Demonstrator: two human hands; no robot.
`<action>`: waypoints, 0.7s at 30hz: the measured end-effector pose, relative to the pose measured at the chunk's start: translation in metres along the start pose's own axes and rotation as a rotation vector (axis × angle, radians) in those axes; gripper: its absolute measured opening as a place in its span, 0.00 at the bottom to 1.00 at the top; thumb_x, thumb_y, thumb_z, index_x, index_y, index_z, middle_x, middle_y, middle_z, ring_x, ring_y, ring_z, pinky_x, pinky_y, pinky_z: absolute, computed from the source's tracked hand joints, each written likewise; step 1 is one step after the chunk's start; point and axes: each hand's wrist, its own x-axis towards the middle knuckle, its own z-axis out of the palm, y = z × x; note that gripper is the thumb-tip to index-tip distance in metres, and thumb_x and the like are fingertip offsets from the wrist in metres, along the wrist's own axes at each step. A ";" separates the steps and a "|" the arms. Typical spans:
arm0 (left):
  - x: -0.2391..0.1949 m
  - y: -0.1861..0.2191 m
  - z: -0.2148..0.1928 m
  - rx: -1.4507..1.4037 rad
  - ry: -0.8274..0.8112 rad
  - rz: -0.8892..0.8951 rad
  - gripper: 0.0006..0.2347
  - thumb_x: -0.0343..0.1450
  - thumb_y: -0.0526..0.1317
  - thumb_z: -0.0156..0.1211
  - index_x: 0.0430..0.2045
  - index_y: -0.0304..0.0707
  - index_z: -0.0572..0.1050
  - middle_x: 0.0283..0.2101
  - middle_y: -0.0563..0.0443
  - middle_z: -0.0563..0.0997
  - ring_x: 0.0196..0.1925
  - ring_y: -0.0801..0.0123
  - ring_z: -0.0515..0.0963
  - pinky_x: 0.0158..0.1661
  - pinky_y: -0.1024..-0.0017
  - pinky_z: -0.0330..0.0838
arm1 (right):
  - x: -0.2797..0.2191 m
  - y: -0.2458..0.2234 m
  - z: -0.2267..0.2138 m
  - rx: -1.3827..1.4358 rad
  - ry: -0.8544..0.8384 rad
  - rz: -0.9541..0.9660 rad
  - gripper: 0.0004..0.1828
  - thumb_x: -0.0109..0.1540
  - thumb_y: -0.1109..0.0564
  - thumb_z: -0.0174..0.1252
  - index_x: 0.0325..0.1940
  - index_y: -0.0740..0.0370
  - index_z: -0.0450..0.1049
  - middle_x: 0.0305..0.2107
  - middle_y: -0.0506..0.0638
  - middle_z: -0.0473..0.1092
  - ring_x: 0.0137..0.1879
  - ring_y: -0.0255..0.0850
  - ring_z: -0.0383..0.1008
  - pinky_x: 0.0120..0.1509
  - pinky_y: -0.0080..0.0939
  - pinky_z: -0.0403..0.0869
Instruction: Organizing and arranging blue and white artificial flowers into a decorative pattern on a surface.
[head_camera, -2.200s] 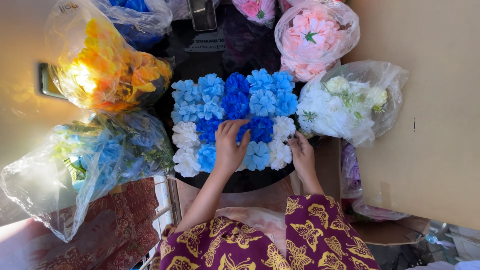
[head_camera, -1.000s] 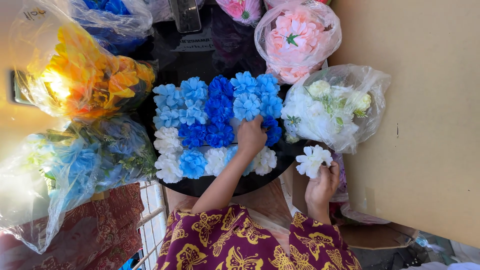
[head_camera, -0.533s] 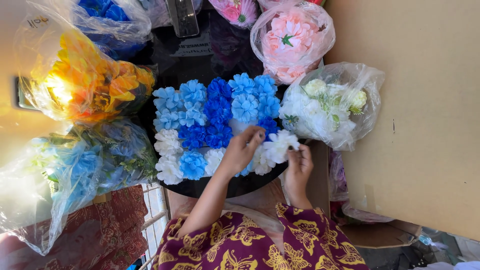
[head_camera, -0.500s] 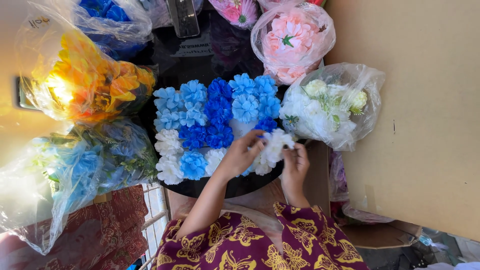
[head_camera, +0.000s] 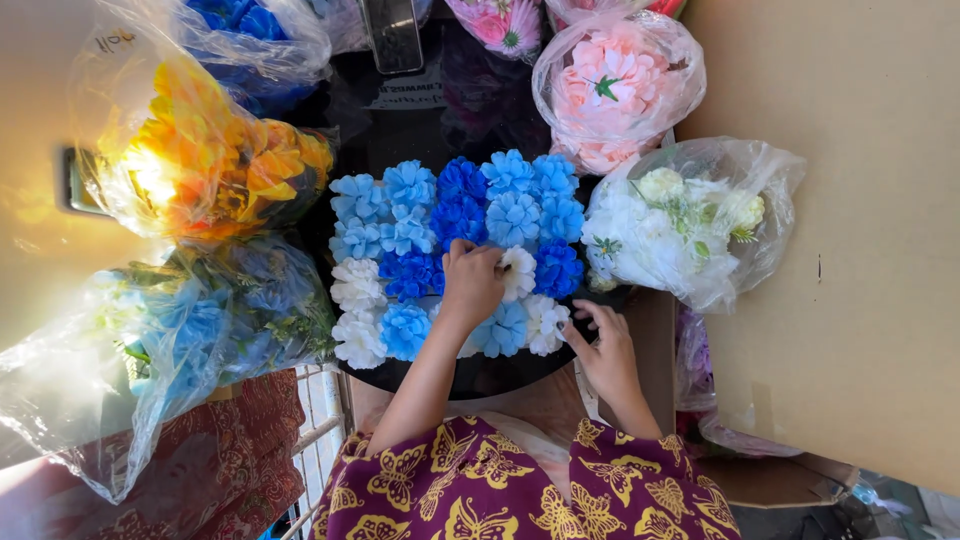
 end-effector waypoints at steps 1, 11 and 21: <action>0.003 -0.008 0.014 -0.004 -0.005 0.001 0.07 0.70 0.32 0.61 0.38 0.40 0.84 0.34 0.50 0.82 0.52 0.52 0.72 0.46 0.61 0.65 | -0.004 0.001 0.002 -0.004 0.001 0.006 0.21 0.63 0.47 0.66 0.56 0.58 0.77 0.40 0.55 0.75 0.44 0.49 0.71 0.48 0.49 0.71; -0.003 0.004 0.013 0.100 0.239 0.028 0.06 0.66 0.32 0.70 0.34 0.36 0.83 0.30 0.46 0.80 0.47 0.53 0.75 0.42 0.63 0.68 | -0.013 -0.021 0.020 0.065 -0.088 0.177 0.24 0.62 0.47 0.68 0.56 0.64 0.77 0.44 0.61 0.75 0.50 0.54 0.76 0.49 0.53 0.75; -0.056 -0.035 -0.031 -0.100 0.485 -0.065 0.06 0.70 0.34 0.68 0.39 0.38 0.81 0.38 0.47 0.82 0.43 0.57 0.79 0.44 0.67 0.74 | -0.010 -0.001 0.025 0.098 -0.068 0.242 0.13 0.66 0.52 0.61 0.50 0.59 0.80 0.31 0.63 0.76 0.36 0.50 0.78 0.38 0.49 0.75</action>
